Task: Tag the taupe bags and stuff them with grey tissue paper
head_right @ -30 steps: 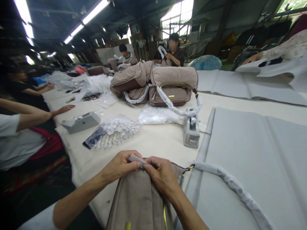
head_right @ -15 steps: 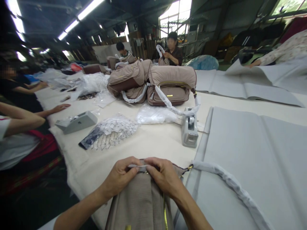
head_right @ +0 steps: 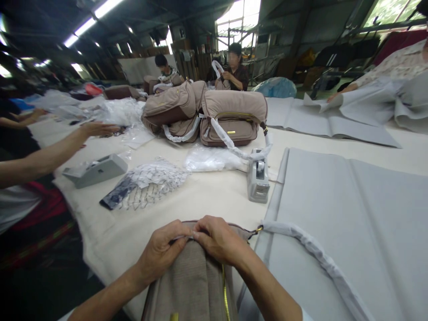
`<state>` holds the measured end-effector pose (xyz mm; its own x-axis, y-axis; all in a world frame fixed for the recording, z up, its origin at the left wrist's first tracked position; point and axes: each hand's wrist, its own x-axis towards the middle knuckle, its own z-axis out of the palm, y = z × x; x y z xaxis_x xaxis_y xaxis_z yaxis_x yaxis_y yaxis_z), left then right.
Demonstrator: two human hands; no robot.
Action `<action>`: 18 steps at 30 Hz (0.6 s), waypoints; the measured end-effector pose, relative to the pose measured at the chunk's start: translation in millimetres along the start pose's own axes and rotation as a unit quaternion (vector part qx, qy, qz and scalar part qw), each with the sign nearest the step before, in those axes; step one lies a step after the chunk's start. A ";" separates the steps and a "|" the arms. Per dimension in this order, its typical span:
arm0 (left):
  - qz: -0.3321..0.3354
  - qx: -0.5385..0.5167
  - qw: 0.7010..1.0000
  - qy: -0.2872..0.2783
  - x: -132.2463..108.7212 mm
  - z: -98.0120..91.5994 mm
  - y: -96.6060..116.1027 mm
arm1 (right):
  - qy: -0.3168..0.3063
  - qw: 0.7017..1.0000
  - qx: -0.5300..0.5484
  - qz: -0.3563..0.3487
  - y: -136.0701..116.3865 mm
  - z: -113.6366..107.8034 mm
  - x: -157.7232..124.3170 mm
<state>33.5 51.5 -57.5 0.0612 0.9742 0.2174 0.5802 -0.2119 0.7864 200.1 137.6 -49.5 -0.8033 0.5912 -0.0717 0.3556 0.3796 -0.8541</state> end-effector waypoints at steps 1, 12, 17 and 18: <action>-0.005 -0.003 1.000 -0.001 0.1 -0.3 0.2 | 0.003 0.999 -0.040 -0.009 -1.2 1.5 -0.9; -0.182 -0.009 0.977 -0.111 22.4 -26.4 20.8 | -0.034 0.973 -0.222 -0.055 -5.7 9.6 -2.4; -0.157 0.019 0.978 -0.140 28.2 -28.6 29.8 | -0.032 0.965 -0.254 -0.065 -6.2 6.4 -2.1; -0.151 0.027 0.978 -0.139 27.3 -27.4 30.6 | -0.032 0.962 -0.263 -0.071 -6.4 6.8 -1.7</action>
<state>30.7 69.5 -11.7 0.0941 0.9769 -0.1917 0.6467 0.0864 0.7578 195.9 129.4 -47.4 -0.8832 0.4687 -0.0197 0.4194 0.7703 -0.4804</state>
